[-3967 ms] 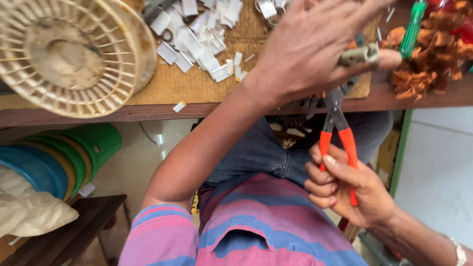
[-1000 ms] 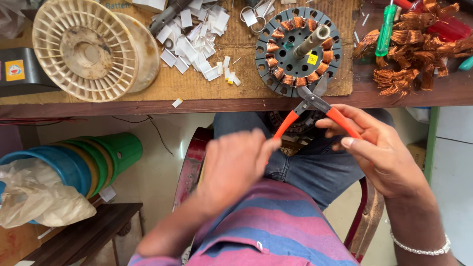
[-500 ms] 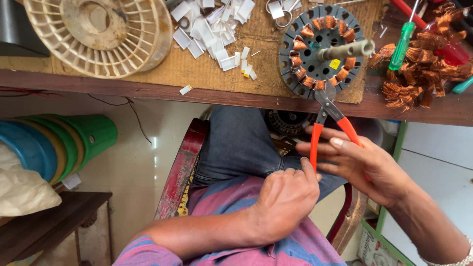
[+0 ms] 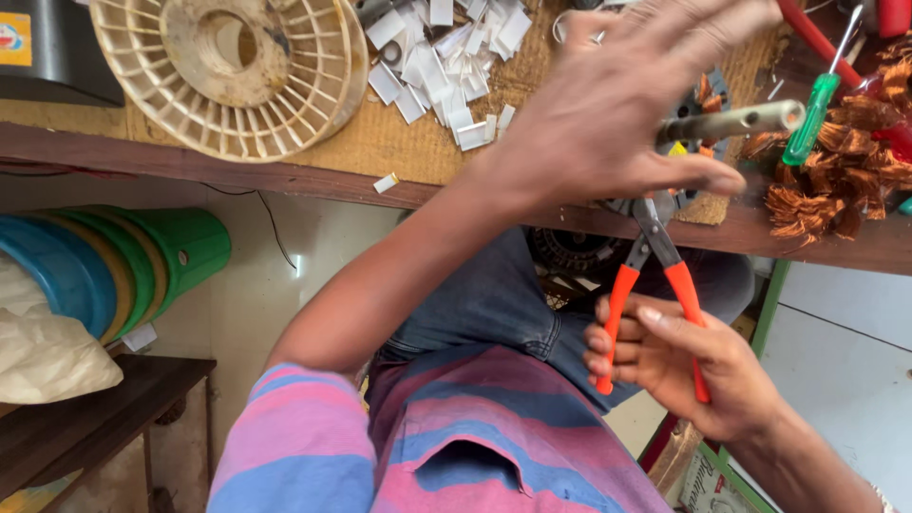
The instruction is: The person uses pliers to trim and adjust copper windings on a motor stator, rotating the stator to access different slots. They then use a screwdriver to further adjust the windings while seated at a cluttered workbench.
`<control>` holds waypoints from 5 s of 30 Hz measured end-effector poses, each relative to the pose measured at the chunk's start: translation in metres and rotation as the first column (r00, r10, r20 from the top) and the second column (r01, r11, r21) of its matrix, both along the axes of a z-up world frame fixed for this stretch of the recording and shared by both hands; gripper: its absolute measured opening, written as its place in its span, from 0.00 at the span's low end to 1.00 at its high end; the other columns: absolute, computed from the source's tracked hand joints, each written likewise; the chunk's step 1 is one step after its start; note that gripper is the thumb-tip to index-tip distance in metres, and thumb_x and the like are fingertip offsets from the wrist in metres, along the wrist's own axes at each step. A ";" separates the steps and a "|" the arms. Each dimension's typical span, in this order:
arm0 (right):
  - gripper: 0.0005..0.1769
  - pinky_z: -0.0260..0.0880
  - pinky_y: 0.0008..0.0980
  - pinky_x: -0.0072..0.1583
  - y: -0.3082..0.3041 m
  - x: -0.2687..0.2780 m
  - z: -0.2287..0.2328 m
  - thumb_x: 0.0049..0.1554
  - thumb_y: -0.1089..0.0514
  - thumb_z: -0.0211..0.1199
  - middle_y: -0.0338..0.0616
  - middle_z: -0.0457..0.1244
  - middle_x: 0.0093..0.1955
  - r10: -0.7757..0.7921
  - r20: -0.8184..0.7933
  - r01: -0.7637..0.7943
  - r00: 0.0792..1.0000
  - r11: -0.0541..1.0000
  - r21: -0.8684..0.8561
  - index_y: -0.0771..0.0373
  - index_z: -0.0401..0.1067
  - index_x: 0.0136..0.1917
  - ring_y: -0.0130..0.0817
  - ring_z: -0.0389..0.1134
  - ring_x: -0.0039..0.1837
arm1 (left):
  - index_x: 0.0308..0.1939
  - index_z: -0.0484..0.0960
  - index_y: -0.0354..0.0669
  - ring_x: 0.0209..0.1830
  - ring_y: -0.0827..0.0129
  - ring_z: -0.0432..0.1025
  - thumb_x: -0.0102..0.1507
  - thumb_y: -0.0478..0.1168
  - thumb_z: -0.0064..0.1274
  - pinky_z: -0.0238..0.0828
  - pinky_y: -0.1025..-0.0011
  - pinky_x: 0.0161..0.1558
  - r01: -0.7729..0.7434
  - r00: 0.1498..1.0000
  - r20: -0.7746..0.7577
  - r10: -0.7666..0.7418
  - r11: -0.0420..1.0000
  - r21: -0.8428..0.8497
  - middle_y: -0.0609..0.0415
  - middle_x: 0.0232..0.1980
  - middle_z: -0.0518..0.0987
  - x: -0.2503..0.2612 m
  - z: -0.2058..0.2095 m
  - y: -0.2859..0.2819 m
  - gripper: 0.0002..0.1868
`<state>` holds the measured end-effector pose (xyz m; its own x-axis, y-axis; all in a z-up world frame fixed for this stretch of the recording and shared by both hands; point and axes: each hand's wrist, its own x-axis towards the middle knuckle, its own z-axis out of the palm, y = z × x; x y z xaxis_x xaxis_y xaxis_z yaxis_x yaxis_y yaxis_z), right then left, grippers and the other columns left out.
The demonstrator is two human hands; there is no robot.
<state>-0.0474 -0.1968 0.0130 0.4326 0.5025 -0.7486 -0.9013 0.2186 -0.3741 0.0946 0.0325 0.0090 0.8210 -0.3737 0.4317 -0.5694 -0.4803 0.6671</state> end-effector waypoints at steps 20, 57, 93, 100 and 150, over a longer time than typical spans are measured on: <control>0.13 0.50 0.30 0.37 0.016 -0.019 -0.013 0.66 0.58 0.54 0.36 0.46 0.35 -0.277 -0.104 0.288 0.955 0.950 0.120 0.64 0.58 0.60 0.28 0.46 0.35 | 0.70 0.74 0.42 0.80 0.56 0.59 0.62 0.79 0.42 0.70 0.57 0.65 -0.101 0.991 -0.073 0.113 0.983 0.152 0.55 0.76 0.70 0.003 -0.055 -0.039 0.50; 0.23 0.51 0.20 0.36 -0.071 -0.046 0.011 0.68 0.57 0.56 0.35 0.55 0.35 0.336 0.645 0.462 0.687 0.484 -0.744 0.70 0.69 0.73 0.18 0.52 0.36 | 0.42 0.80 0.45 0.25 0.64 0.75 0.72 0.49 0.42 0.69 0.67 0.32 0.002 0.443 -0.860 -0.253 0.960 -0.281 0.53 0.25 0.79 -0.155 -0.018 -0.062 0.15; 0.19 0.70 0.36 0.47 -0.005 0.023 0.037 0.67 0.57 0.58 0.51 0.68 0.47 0.824 0.460 0.337 0.330 0.352 -0.873 0.55 0.73 0.70 0.42 0.69 0.45 | 0.55 0.79 0.44 0.52 0.58 0.73 0.71 0.53 0.51 0.66 0.58 0.54 -0.032 0.998 0.057 0.017 0.962 0.271 0.52 0.53 0.80 0.011 -0.045 -0.045 0.18; 0.36 0.62 0.26 0.47 -0.050 0.020 0.000 0.64 0.56 0.59 0.47 0.67 0.49 -0.145 0.395 0.181 0.907 0.982 -0.054 0.73 0.59 0.80 0.26 0.61 0.45 | 0.49 0.79 0.38 0.47 0.56 0.73 0.63 0.66 0.56 0.71 0.59 0.44 -0.260 0.912 0.319 0.258 0.965 -0.036 0.48 0.46 0.80 -0.016 0.010 -0.024 0.33; 0.14 0.53 0.29 0.37 -0.018 0.000 -0.021 0.66 0.56 0.54 0.38 0.51 0.39 -0.249 0.046 0.243 0.968 0.964 0.104 0.65 0.62 0.61 0.26 0.50 0.36 | 0.59 0.78 0.52 0.56 0.60 0.74 0.60 0.81 0.40 0.69 0.58 0.57 -0.066 0.992 0.119 0.050 0.988 0.142 0.56 0.59 0.81 0.006 -0.053 -0.047 0.43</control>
